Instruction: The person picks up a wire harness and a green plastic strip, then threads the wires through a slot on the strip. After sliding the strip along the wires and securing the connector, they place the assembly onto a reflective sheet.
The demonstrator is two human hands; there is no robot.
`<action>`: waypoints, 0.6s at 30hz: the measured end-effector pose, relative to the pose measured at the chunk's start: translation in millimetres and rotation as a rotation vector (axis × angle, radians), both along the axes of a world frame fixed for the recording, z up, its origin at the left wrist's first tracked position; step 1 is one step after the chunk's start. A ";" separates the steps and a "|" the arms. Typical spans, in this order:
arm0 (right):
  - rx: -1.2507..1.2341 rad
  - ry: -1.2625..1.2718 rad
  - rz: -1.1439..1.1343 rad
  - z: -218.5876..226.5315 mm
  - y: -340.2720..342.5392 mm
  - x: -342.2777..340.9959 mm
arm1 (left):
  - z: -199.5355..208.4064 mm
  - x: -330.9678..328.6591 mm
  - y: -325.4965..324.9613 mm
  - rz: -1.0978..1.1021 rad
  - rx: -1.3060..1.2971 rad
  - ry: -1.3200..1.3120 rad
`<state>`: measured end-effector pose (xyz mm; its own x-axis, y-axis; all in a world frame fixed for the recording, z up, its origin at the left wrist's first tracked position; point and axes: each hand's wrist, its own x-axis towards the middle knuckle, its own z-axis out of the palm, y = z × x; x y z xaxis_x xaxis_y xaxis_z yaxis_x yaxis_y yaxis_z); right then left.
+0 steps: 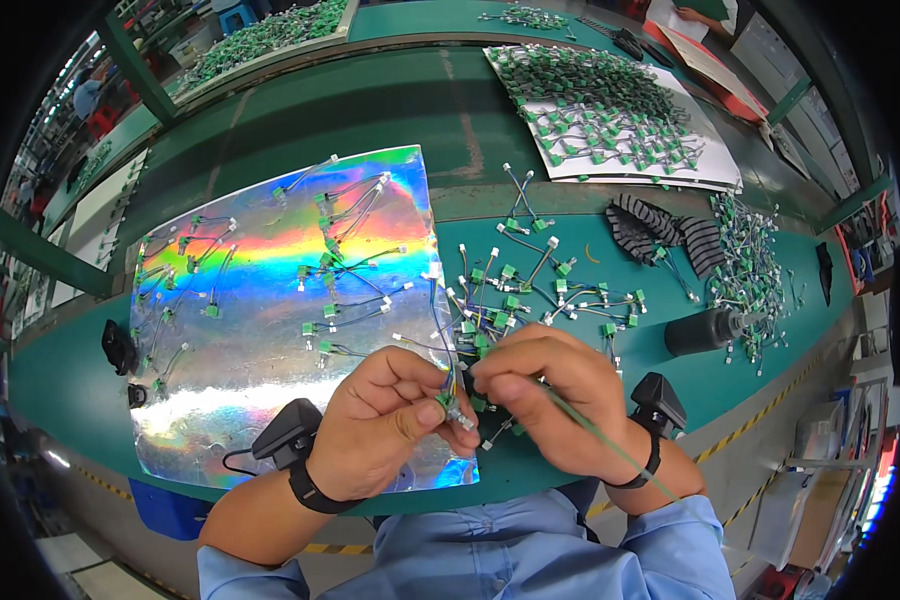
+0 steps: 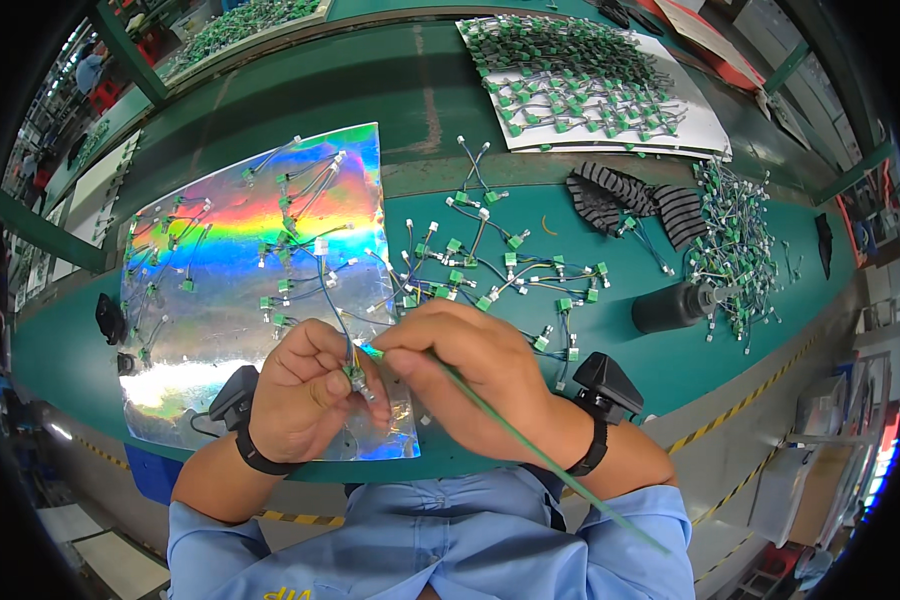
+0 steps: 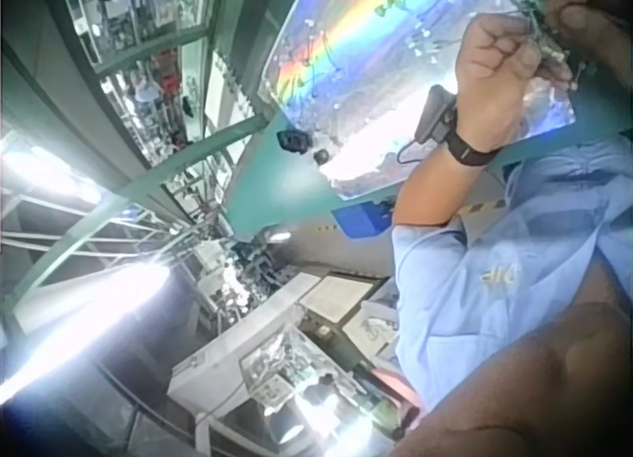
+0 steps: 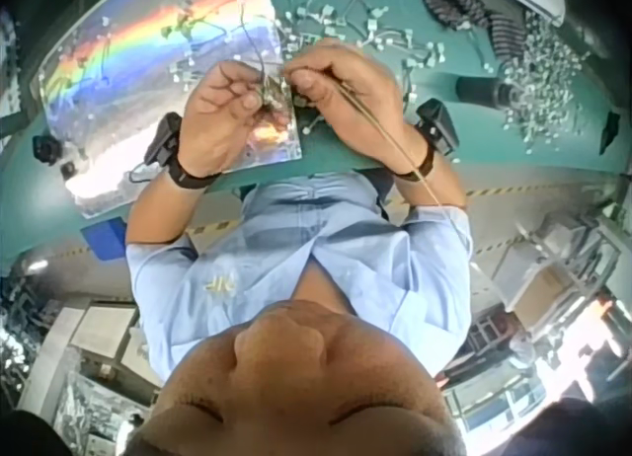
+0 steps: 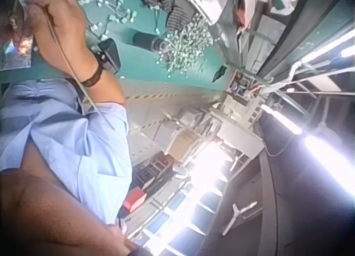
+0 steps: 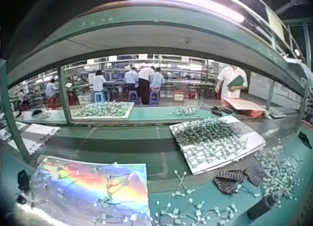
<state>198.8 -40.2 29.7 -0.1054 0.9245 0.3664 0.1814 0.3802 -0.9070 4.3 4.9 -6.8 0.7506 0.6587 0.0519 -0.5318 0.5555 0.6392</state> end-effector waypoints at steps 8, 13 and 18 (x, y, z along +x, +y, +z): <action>-0.001 -0.256 -0.022 3.9 2.3 -5.8 | 4.3 2.3 -13.2 0.371 0.446 0.442; 0.084 -0.338 -0.034 2.5 4.8 -2.5 | 3.6 0.2 -9.0 0.454 0.770 0.612; 0.034 -0.274 -0.039 -0.3 5.0 -3.4 | 8.9 1.2 -6.2 0.506 1.006 0.705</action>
<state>195.5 -35.1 29.4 -0.1697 0.9173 0.3603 0.4332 0.3978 -0.8088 5.6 -1.3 2.1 0.5028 0.7756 0.3815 0.0741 -0.4784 0.8750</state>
